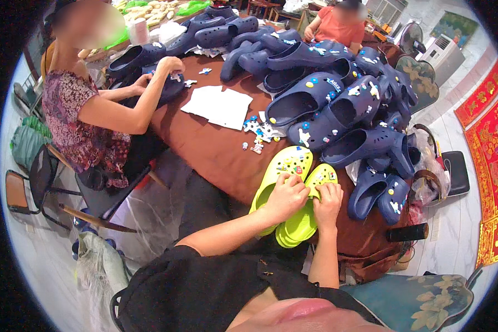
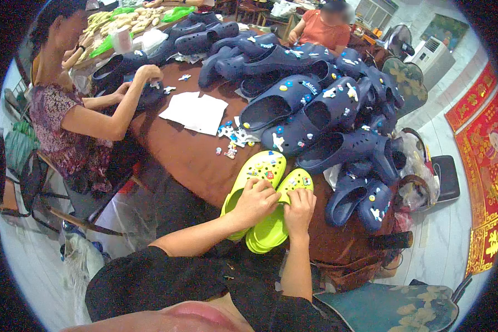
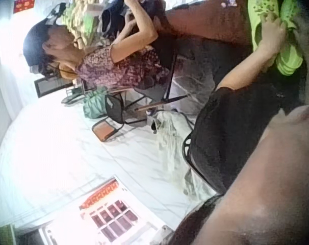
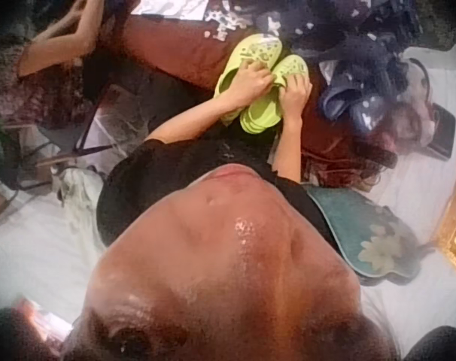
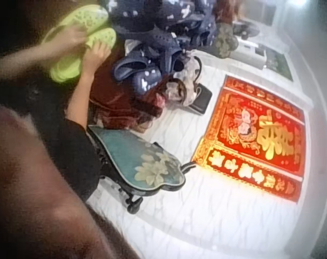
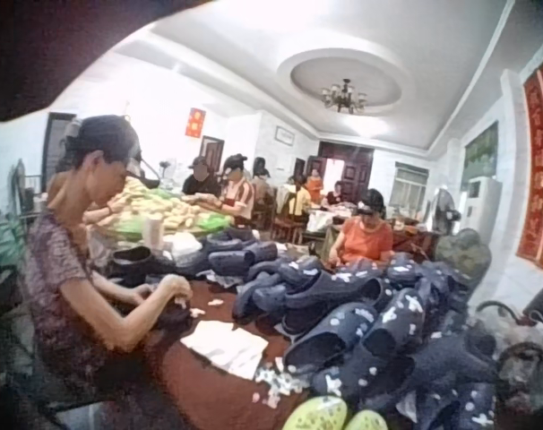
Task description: Attaching decorative charms to the holes of rubber clogs.
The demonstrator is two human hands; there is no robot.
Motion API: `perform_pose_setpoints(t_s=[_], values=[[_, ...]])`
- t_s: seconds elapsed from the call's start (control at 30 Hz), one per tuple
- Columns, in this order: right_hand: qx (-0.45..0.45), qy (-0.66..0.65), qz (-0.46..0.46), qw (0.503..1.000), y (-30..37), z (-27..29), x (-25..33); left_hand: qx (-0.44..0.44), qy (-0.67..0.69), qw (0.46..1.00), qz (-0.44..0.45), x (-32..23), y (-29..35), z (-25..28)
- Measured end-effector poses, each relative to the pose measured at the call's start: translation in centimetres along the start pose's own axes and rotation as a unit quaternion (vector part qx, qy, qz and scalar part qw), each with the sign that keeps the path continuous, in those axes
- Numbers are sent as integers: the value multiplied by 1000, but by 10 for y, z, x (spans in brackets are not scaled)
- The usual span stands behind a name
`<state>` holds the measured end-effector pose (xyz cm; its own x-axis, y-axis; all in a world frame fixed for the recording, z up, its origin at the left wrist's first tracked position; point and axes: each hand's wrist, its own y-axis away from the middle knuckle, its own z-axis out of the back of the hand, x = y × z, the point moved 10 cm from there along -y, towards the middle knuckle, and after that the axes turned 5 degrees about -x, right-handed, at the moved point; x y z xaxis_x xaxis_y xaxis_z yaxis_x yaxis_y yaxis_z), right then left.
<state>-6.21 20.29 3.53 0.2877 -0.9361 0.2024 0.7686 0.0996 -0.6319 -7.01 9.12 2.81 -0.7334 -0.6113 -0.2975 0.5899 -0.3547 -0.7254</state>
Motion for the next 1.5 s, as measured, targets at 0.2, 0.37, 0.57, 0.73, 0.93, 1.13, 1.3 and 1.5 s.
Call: perform_pose_setpoints(t_s=[0.2, 0.37, 0.57, 0.73, 0.93, 1.13, 1.3, 1.5], values=[[-10, -15, -23, 1000, 11, 1, -5, -3, -3, 1000, -8, -1, 3, -3], [-29, -173, -158, 972, 35, 6, -31, -1, 26, 1000, -8, 1, 0, 5], [-147, -234, -295, 915, 85, 27, -76, -55, 98, 994, -19, 18, -3, 36], [-156, -272, -410, 857, 127, 19, -103, -82, 98, 989, 80, 95, 7, 66], [-163, -277, -377, 868, 131, 9, -107, -125, 28, 958, 258, 188, 45, 87], [-131, -225, -342, 903, 114, 5, -104, -125, 19, 950, 284, 229, 41, 71], [-147, -208, -348, 902, 103, 3, -120, -131, -7, 958, 254, 245, 14, 48], [-147, -193, -357, 902, 103, -10, -134, -97, -71, 962, 247, 247, 9, 24]])
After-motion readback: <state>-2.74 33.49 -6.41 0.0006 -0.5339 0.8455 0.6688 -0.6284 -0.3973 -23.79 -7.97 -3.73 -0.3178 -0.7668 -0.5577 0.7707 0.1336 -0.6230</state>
